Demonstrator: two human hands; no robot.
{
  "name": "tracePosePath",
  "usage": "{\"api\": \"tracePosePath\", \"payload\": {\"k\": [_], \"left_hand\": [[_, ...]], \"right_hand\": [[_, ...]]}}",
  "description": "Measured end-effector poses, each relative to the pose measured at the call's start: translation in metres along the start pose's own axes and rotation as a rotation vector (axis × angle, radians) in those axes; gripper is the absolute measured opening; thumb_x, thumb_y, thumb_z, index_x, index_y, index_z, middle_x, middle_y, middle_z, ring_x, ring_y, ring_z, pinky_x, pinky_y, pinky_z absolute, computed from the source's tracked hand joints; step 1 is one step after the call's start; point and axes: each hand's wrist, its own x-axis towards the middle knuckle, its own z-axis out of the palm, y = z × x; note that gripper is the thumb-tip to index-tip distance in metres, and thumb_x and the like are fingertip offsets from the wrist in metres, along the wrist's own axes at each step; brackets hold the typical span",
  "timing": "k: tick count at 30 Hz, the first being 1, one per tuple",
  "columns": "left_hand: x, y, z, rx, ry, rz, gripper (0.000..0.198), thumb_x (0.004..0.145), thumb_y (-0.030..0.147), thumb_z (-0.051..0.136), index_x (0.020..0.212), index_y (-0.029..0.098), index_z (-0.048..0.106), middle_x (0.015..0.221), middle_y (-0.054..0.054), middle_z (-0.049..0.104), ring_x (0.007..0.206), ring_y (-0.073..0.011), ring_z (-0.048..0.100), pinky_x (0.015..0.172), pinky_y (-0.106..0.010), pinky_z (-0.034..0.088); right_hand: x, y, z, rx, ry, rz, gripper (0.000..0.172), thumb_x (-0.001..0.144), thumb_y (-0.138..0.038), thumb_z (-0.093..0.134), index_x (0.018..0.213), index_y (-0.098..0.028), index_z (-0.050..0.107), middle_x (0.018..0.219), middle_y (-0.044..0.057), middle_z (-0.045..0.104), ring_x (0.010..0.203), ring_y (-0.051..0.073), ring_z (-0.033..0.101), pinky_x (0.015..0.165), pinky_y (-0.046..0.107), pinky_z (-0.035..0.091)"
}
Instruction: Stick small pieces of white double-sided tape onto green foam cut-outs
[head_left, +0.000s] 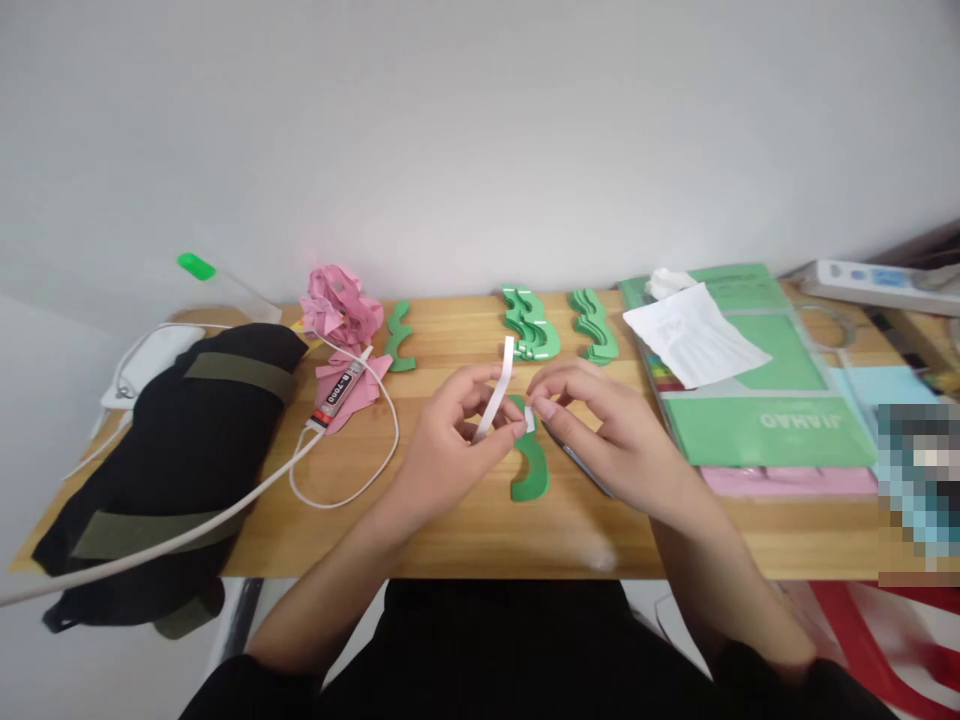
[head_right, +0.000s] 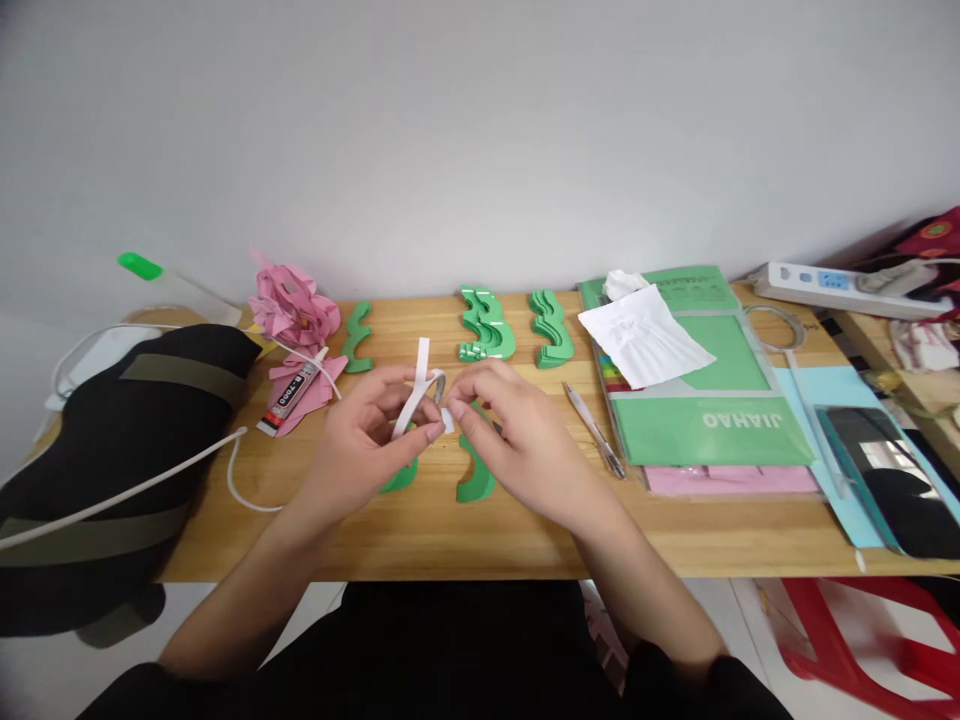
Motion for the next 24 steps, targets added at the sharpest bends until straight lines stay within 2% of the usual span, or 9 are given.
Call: {"api": "tracePosePath", "payload": {"k": [9,13,15,18,20,22,24], "left_hand": [[0.007,-0.002,0.001,-0.132,-0.013,-0.085,0.037,0.070,0.020,0.077,0.102,0.019,0.058,0.067,0.005,0.064,0.051,-0.0058,0.051,0.049,-0.018,0.040],[0.008,-0.002,0.003,-0.139,-0.047,-0.119,0.041,0.067,0.022,0.080,0.102,0.019,0.059,0.067,0.005,0.064,0.052,-0.0068,0.052,0.045,-0.018,0.038],[0.008,-0.002,0.004,-0.131,-0.075,-0.141,0.041,0.068,0.022,0.079,0.103,0.019,0.059,0.068,0.004,0.065,0.053,-0.0074,0.053,0.043,-0.017,0.037],[0.008,-0.005,0.005,-0.146,-0.064,-0.138,0.036,0.071,0.022,0.077,0.103,0.019,0.059,0.070,0.003,0.067,0.051,-0.0065,0.053,0.042,-0.016,0.035],[0.009,-0.008,0.004,-0.175,-0.043,-0.125,0.036,0.071,0.021,0.076,0.102,0.019,0.059,0.070,0.003,0.067,0.049,-0.0057,0.051,0.042,-0.016,0.035],[0.010,-0.009,0.003,-0.200,-0.027,-0.113,0.036,0.070,0.019,0.076,0.102,0.018,0.059,0.070,0.003,0.067,0.049,-0.0060,0.052,0.041,-0.016,0.035],[0.011,-0.010,0.003,-0.226,-0.013,-0.103,0.035,0.071,0.019,0.075,0.102,0.018,0.058,0.070,0.002,0.067,0.050,-0.0068,0.053,0.041,-0.016,0.036]], "right_hand": [[-0.009,-0.004,0.001,-0.184,0.053,-0.075,0.021,0.094,-0.015,0.047,0.099,-0.022,0.066,0.099,0.007,0.065,0.094,0.021,0.063,0.081,0.035,0.050],[-0.012,-0.002,0.004,-0.301,0.085,-0.040,0.030,0.096,-0.019,0.044,0.116,-0.023,0.065,0.099,0.008,0.067,0.089,0.022,0.064,0.078,0.036,0.050],[-0.016,0.004,0.003,-0.348,0.121,0.019,0.034,0.097,-0.023,0.041,0.125,-0.022,0.061,0.096,0.008,0.069,0.087,0.023,0.065,0.075,0.036,0.050],[-0.031,0.024,-0.002,-0.492,0.172,0.249,0.033,0.096,-0.028,0.043,0.123,-0.018,0.059,0.089,0.009,0.070,0.084,0.026,0.066,0.069,0.037,0.049],[-0.046,0.039,-0.004,-0.646,0.075,0.426,0.026,0.090,-0.028,0.052,0.110,-0.015,0.063,0.090,0.013,0.069,0.082,0.029,0.066,0.065,0.038,0.048],[-0.060,0.049,-0.003,-0.724,-0.144,0.481,0.021,0.083,-0.027,0.061,0.100,-0.015,0.064,0.097,0.016,0.068,0.092,0.033,0.065,0.070,0.039,0.049],[-0.072,0.052,0.002,-0.777,-0.255,0.518,0.022,0.079,-0.019,0.061,0.100,-0.015,0.063,0.102,0.016,0.066,0.097,0.033,0.064,0.074,0.039,0.048]]}}
